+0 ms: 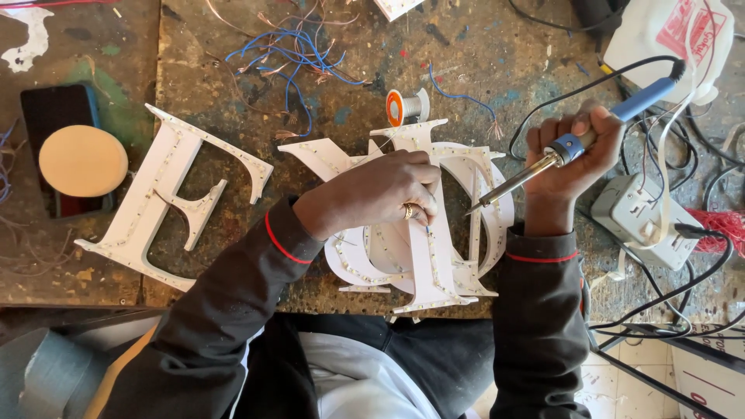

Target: Soldering electrical wires to LED strips attached to plastic sign letters on a workbench.

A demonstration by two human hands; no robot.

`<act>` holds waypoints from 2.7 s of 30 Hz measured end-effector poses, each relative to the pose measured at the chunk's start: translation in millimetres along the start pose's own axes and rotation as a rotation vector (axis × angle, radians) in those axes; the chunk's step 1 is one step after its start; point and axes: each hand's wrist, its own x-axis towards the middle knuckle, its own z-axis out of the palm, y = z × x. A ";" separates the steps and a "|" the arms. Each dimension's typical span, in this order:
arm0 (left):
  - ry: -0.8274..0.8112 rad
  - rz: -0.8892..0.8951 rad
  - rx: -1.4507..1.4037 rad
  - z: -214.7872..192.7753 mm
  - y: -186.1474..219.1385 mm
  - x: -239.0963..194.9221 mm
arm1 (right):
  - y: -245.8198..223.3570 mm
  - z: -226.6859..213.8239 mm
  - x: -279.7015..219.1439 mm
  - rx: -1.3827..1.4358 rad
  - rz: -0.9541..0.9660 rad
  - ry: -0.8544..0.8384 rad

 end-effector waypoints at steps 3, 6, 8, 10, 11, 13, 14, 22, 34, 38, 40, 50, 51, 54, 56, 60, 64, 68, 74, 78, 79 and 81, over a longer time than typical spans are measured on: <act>0.024 0.022 0.004 4.1 -3.8 0.0 | -1.5 7.1 -3.3 -0.079 -0.027 0.022; 0.020 -0.012 -0.042 1.6 3.2 -0.1 | -1.1 5.2 -5.9 -0.071 -0.027 0.025; 0.015 -0.003 -0.009 0.7 -1.5 0.3 | -3.1 8.1 -0.6 -0.044 -0.014 0.041; 0.010 -0.003 -0.005 2.9 1.4 -1.3 | -4.9 6.2 -1.9 -0.031 0.017 0.074; 0.005 -0.021 -0.005 1.3 4.9 -1.5 | -6.2 5.5 -2.3 -0.037 0.000 0.098; -0.004 -0.036 -0.006 -1.2 5.2 0.0 | -7.1 -3.2 3.2 -0.042 -0.022 0.124; 0.006 -0.035 -0.011 0.3 5.0 -0.1 | -7.1 -11.7 5.7 -0.004 -0.038 0.151; 0.010 -0.030 0.012 1.9 4.7 -0.9 | -15.1 -18.1 10.1 0.011 -0.058 0.241; -0.012 -0.173 -0.026 8.5 2.5 -1.0 | 35.4 -59.3 11.9 -0.039 0.005 -0.325; -0.013 -0.166 -0.002 8.3 2.1 -0.4 | 37.8 -44.4 7.7 -0.074 -0.011 -0.379; -0.014 -0.164 0.010 8.7 1.8 -0.3 | 42.6 -45.3 7.7 -0.090 -0.032 -0.390; -0.016 -0.177 0.015 9.1 2.7 -0.8 | 53.6 -43.4 4.4 -0.107 -0.038 -0.413; -0.020 -0.176 0.021 8.9 3.1 -0.8 | 54.3 -46.1 5.5 -0.122 -0.048 -0.424; -0.022 -0.179 0.042 10.5 1.5 -1.3 | 52.9 -43.4 4.2 -0.122 -0.045 -0.406; -0.018 -0.182 0.040 7.8 3.5 -1.2 | 54.6 -44.0 4.0 -0.125 -0.051 -0.410; -0.025 -0.189 0.038 9.6 0.4 -1.6 | 54.1 -39.5 1.8 -0.124 -0.047 -0.402; -0.020 -0.182 0.042 5.4 5.5 -0.3 | 54.0 -37.4 0.2 -0.115 -0.033 -0.410; -0.020 -0.181 0.039 6.1 2.5 -0.8 | 54.3 -38.4 0.2 -0.070 -0.009 -0.434; -0.024 -0.185 0.043 5.6 5.1 -0.9 | 45.0 -44.4 7.9 0.062 0.035 -0.422; -0.022 -0.179 0.050 6.2 4.0 0.1 | 36.0 -45.8 11.3 0.110 0.060 -0.398; -0.022 -0.178 0.050 5.1 5.0 0.3 | 33.9 -43.3 10.7 0.110 0.059 -0.398; -0.021 -0.171 0.054 3.1 6.9 0.3 | 30.1 -38.3 9.3 0.085 0.071 -0.365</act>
